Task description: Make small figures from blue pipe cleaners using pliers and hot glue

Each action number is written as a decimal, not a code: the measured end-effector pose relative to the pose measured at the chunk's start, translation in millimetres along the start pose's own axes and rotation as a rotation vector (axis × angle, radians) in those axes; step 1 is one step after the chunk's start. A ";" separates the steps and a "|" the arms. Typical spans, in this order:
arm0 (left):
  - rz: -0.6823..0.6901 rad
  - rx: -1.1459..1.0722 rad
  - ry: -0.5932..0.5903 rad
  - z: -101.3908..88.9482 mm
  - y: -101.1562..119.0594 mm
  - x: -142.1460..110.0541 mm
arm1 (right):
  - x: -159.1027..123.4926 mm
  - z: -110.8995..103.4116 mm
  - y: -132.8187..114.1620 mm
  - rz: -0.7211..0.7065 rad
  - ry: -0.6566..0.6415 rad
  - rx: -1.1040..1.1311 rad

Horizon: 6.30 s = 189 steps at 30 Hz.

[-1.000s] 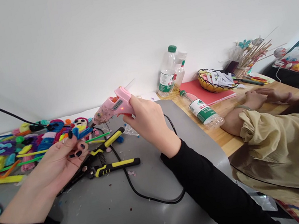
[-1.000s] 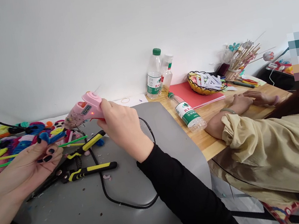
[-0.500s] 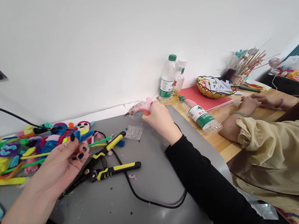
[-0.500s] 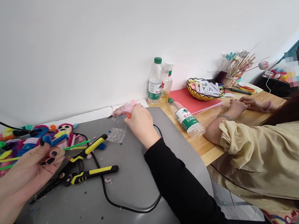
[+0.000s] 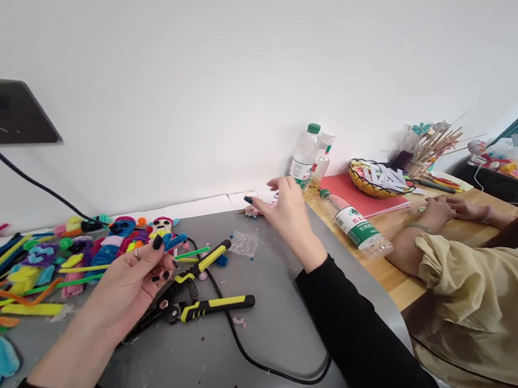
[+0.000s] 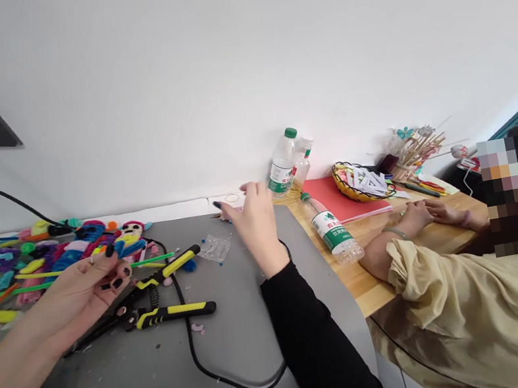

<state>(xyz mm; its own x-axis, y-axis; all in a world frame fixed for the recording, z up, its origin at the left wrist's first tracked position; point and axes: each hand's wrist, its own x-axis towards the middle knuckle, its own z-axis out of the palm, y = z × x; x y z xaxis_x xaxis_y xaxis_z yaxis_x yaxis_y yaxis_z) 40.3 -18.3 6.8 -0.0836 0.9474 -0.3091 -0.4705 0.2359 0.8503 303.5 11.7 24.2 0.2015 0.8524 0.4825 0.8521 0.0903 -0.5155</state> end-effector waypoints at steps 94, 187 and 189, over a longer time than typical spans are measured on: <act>1.263 0.986 -0.269 -10.9 -2.4 -11.0 | -42.9 -0.9 -50.8 -0.714 -0.341 0.541; 1.637 1.119 -0.326 -19.7 0.7 31.0 | -32.7 46.4 -62.9 -0.776 -0.134 0.153; 1.644 1.114 -0.319 -19.4 0.7 31.2 | -32.6 46.6 -63.0 -0.775 -0.128 0.152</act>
<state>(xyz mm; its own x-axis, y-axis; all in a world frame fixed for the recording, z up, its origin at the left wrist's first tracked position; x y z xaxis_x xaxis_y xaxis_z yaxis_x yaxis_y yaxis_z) 20.3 7.2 -10.4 0.4037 0.3261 0.8548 0.5340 -0.8426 0.0693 220.8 2.2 8.0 -0.4856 0.5700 0.6628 0.6501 0.7424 -0.1621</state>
